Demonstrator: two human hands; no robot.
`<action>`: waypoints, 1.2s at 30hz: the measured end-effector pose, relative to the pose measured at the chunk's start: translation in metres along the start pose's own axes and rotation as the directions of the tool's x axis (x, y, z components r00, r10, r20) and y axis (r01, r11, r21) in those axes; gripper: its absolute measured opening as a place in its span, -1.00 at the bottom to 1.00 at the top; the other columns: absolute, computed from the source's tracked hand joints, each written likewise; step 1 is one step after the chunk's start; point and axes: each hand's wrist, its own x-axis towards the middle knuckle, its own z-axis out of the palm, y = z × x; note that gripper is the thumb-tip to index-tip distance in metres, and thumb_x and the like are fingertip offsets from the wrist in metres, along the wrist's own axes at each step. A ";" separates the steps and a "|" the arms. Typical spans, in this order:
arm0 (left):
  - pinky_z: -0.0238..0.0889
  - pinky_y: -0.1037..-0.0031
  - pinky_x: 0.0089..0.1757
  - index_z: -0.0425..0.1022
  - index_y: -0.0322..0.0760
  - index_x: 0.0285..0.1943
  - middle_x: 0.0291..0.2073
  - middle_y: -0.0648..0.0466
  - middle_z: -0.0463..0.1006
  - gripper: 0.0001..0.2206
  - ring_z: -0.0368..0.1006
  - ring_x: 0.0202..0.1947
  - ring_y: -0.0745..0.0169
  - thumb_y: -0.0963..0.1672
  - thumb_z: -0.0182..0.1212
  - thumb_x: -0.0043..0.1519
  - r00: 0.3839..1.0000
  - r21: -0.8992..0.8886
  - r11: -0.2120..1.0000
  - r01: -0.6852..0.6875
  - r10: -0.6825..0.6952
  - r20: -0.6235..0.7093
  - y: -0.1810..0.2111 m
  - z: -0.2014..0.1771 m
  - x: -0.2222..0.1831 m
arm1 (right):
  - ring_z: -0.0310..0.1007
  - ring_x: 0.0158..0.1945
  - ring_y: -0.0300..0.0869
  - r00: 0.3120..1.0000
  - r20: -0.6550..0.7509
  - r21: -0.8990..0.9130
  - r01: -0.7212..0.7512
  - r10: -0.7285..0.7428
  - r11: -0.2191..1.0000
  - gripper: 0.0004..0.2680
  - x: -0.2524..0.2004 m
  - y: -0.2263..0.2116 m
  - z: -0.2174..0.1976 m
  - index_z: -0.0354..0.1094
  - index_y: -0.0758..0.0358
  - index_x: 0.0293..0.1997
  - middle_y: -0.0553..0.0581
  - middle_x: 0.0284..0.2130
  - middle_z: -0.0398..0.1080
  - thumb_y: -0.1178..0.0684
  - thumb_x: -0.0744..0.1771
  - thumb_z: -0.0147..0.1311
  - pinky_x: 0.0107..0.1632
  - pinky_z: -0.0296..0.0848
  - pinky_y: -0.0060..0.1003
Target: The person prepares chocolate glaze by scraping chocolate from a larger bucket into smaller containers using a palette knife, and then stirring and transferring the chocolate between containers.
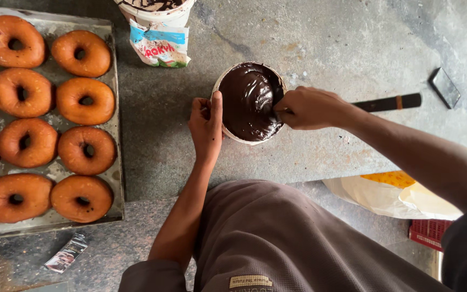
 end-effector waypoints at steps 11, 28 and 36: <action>0.09 0.62 -0.68 0.26 -0.21 -0.27 -0.65 0.25 0.26 -0.54 0.19 -0.73 0.57 0.18 0.07 0.31 0.998 0.034 0.999 0.035 -0.036 0.042 0.001 0.000 -0.004 | 0.10 -0.76 -0.35 0.928 0.243 0.697 -0.371 0.284 0.614 -0.78 -0.043 -0.004 -0.031 0.56 0.03 0.09 0.02 -0.74 0.35 0.02 0.36 0.07 -0.70 0.07 -0.40; 0.11 0.65 -0.67 0.27 -0.24 -0.27 -0.64 0.24 0.31 -0.57 0.22 -0.73 0.58 0.14 0.09 0.34 0.998 -0.044 0.998 -0.055 0.056 0.025 -0.008 0.001 -0.002 | 0.27 -0.74 -0.23 0.916 -0.358 -0.084 -0.226 0.182 0.970 -0.77 -0.141 -0.044 -0.109 0.51 -0.01 0.16 0.06 -0.66 0.45 -0.01 0.39 0.03 -0.64 0.27 -0.26; 0.13 0.67 -0.68 0.25 -0.19 -0.29 -0.67 0.26 0.30 -0.59 0.25 -0.74 0.59 0.13 0.10 0.35 0.992 -0.086 0.992 -0.098 0.104 0.070 -0.005 -0.001 -0.004 | 0.34 -0.68 -0.26 0.961 -0.241 -0.520 -0.247 0.137 0.817 -0.72 -0.101 -0.060 -0.102 0.43 -0.18 0.28 0.06 -0.46 0.48 -0.02 0.46 -0.20 -0.66 0.35 -0.33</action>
